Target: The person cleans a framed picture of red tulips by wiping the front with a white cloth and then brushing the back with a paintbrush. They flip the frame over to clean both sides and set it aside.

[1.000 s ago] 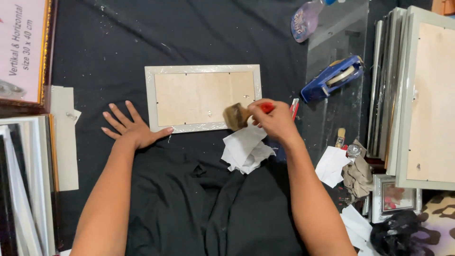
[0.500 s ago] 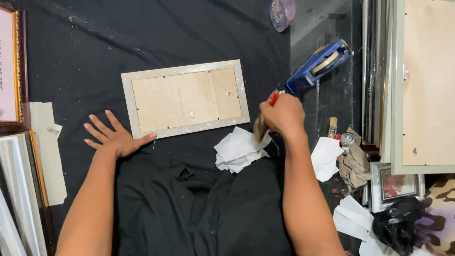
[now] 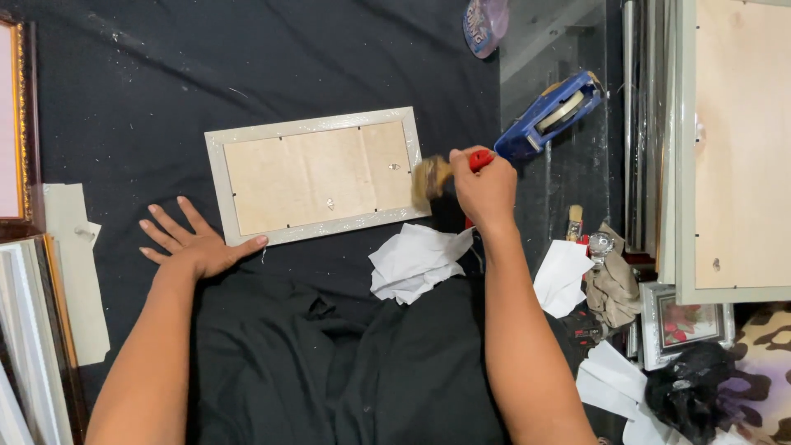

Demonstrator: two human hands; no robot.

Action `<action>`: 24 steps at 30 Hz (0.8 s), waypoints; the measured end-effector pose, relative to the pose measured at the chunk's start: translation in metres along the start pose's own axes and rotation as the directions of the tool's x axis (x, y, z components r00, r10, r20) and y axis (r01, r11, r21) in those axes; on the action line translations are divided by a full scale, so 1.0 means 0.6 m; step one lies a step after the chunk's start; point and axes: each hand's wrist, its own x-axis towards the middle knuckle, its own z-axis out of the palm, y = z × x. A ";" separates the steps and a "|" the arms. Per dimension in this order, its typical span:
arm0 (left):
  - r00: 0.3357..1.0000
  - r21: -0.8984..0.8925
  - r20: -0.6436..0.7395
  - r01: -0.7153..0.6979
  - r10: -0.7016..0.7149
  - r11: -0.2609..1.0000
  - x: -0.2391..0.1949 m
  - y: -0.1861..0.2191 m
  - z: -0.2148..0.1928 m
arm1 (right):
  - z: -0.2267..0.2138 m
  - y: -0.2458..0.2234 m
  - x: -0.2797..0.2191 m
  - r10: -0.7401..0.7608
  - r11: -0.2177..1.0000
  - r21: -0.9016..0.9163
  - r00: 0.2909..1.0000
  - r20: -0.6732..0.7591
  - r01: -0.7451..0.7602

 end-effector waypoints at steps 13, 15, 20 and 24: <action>0.983 -0.086 -0.153 -0.121 0.106 0.989 0.054 -0.030 0.047 | 0.054 0.044 0.025 -0.172 0.984 -0.059 0.979 -0.109 0.166; 0.980 -0.082 -0.161 -0.130 0.116 0.988 0.055 -0.031 0.050 | 0.058 0.065 0.037 -0.159 0.986 -0.074 0.966 -0.205 0.146; 0.979 -0.105 -0.140 -0.163 0.148 0.981 0.060 -0.034 0.050 | 0.058 0.022 0.009 -0.235 0.970 0.027 0.960 -0.150 0.242; 0.974 -0.101 -0.176 -0.159 0.139 0.982 0.058 -0.034 0.053 | 0.056 0.005 -0.005 -0.239 0.966 0.058 0.953 -0.186 0.253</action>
